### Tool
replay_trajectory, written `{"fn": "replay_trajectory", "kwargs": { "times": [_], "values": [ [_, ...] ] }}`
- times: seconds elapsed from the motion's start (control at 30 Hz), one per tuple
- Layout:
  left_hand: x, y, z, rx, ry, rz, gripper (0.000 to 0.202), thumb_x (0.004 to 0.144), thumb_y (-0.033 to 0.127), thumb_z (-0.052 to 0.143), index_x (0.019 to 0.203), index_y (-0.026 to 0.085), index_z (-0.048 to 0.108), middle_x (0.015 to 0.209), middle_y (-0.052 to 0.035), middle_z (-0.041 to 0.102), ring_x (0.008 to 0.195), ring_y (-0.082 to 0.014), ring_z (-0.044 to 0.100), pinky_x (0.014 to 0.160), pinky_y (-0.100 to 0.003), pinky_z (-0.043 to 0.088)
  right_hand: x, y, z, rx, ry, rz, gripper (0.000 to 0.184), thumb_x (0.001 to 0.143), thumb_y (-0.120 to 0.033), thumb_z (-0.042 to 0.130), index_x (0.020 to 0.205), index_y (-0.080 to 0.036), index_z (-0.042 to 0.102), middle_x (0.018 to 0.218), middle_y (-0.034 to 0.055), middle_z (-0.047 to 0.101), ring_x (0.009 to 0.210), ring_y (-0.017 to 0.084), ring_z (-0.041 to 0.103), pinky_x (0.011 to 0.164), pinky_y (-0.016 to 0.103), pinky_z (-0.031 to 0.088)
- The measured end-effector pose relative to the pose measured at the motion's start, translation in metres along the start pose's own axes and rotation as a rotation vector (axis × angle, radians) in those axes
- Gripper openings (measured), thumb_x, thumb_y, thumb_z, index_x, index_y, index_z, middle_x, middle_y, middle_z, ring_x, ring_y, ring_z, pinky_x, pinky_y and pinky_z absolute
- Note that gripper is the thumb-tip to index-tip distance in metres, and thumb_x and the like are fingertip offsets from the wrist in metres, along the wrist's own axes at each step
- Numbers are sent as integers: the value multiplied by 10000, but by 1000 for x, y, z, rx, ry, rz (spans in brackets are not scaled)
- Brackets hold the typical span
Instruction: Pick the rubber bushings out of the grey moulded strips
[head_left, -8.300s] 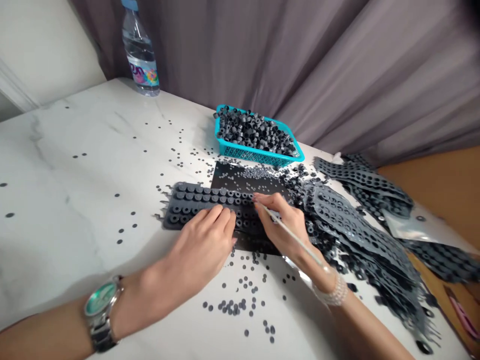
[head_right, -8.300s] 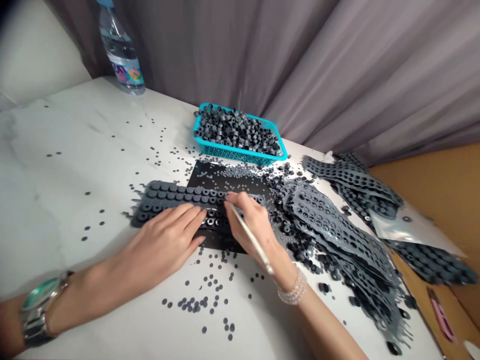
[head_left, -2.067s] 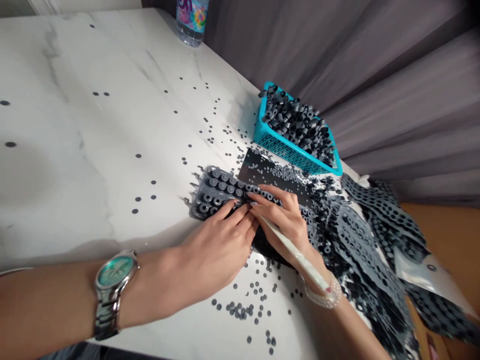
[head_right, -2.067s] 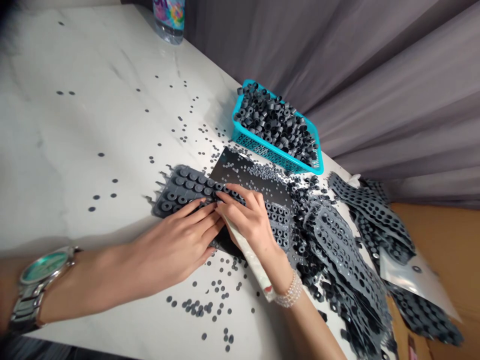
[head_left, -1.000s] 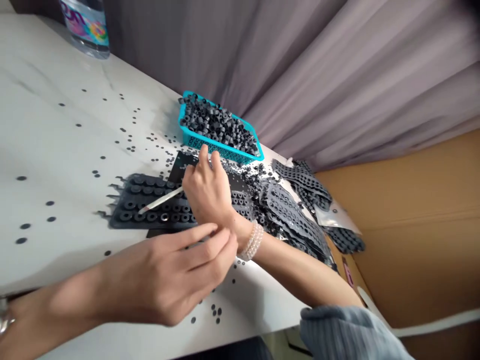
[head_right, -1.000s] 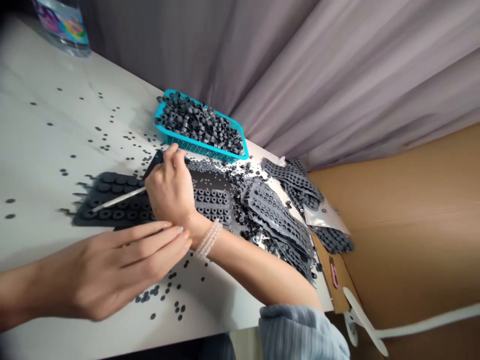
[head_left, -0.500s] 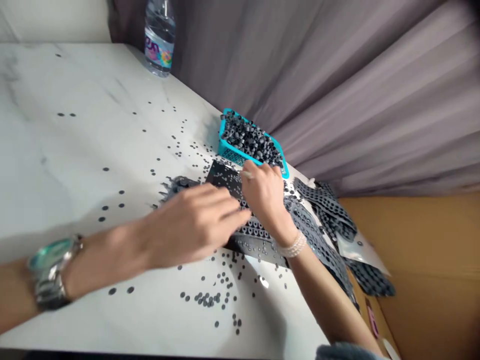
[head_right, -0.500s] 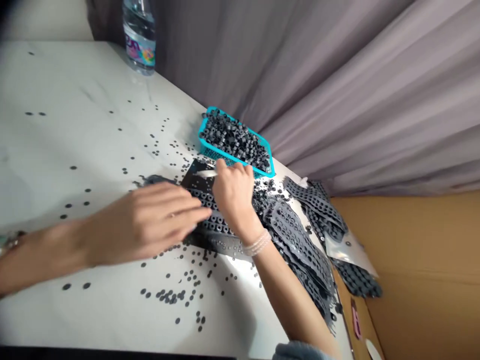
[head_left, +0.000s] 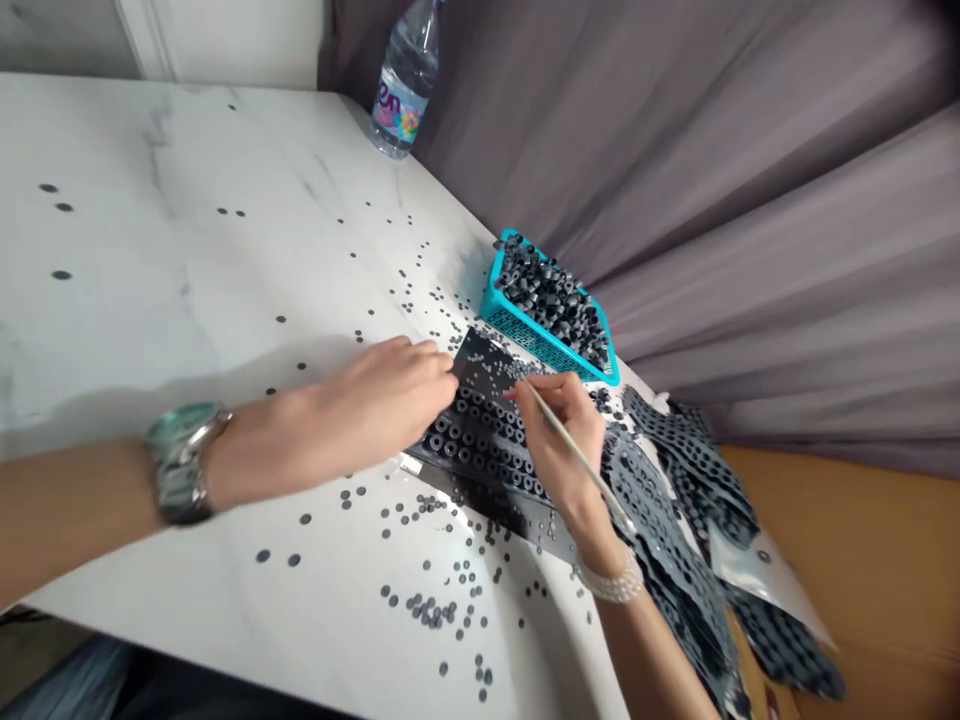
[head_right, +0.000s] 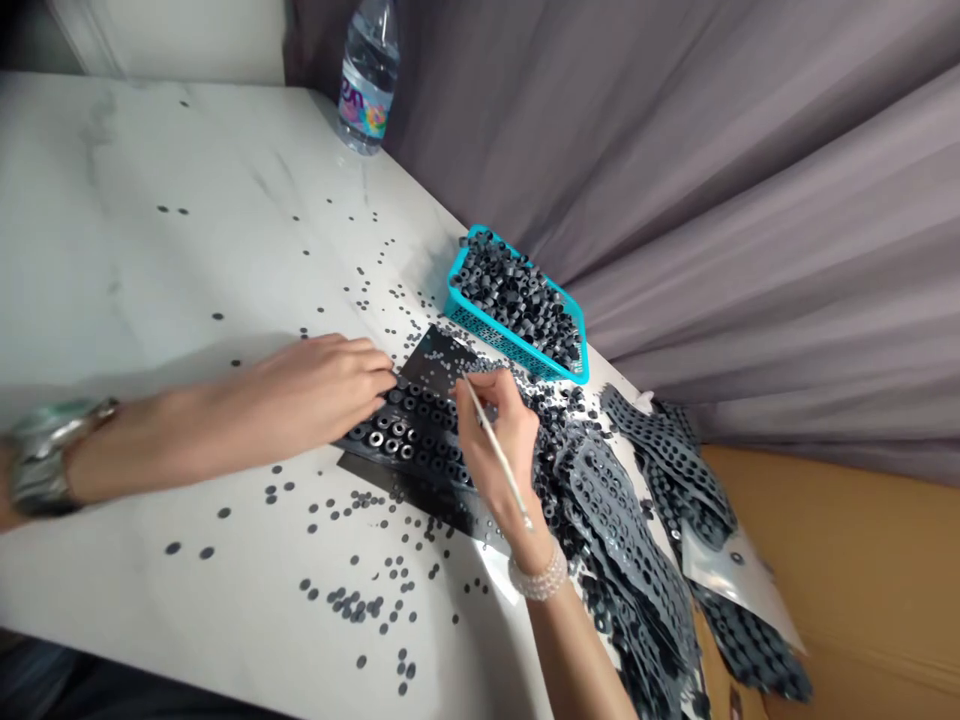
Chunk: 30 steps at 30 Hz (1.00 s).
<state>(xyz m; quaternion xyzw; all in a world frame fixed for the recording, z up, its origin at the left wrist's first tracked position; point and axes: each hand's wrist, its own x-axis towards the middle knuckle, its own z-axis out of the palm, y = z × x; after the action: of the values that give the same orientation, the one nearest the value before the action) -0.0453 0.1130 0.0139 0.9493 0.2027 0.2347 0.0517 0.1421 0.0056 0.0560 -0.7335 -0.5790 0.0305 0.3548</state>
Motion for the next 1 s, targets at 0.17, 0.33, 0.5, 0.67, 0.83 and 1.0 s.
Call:
{"fn": "replay_trajectory", "kwargs": {
  "times": [0.17, 0.33, 0.5, 0.67, 0.83, 1.0],
  "values": [
    [-28, 26, 5, 76, -75, 6, 311, 881, 234, 497, 1128, 136, 660, 1135, -148, 676, 1165, -294, 552, 959, -442, 429, -9, -3, 17, -28, -107, -141, 90, 913, -238, 545, 893, -201, 625, 826, 43, 726, 731, 142, 680, 660, 261, 528],
    [-35, 44, 8, 74, -70, -73, 415, 837, 311, 588, 1220, 166, 655, 1329, -183, 600, 1285, -391, 480, 995, -538, 430, -11, 9, 25, -84, -166, -435, 135, 882, -123, 578, 968, -202, 646, 1038, 81, 724, 1027, 205, 621, 851, 377, 537],
    [-28, 57, 2, 190, -213, -140, 521, 762, 216, 691, 1253, 51, 631, 1341, -311, 536, 1257, -444, 510, 924, -550, 500, -7, 13, 27, -148, -176, -548, 162, 859, -85, 596, 966, -199, 637, 1068, 86, 730, 1040, 227, 606, 836, 415, 524],
    [-26, 60, -1, 193, -234, -142, 504, 788, 225, 670, 1261, 56, 626, 1350, -317, 511, 1256, -446, 513, 916, -556, 511, -6, 11, 25, -211, -228, -617, 182, 861, -71, 584, 992, -194, 615, 1137, 98, 714, 1081, 247, 600, 850, 431, 502],
    [-28, 60, 0, 206, -211, -147, 471, 796, 224, 655, 1238, 62, 645, 1348, -295, 521, 1255, -420, 524, 920, -536, 519, -6, 10, 23, -295, -301, -680, 170, 890, -83, 545, 1016, -181, 601, 1190, 115, 695, 1111, 257, 591, 833, 418, 492],
    [-29, 62, 3, 212, -192, -170, 490, 771, 226, 675, 1232, 62, 649, 1357, -294, 513, 1259, -418, 522, 918, -541, 520, -5, 10, 26, -342, -312, -687, 179, 913, -89, 503, 1033, -188, 593, 1203, 126, 683, 1149, 259, 566, 854, 420, 491]
  ]
}}
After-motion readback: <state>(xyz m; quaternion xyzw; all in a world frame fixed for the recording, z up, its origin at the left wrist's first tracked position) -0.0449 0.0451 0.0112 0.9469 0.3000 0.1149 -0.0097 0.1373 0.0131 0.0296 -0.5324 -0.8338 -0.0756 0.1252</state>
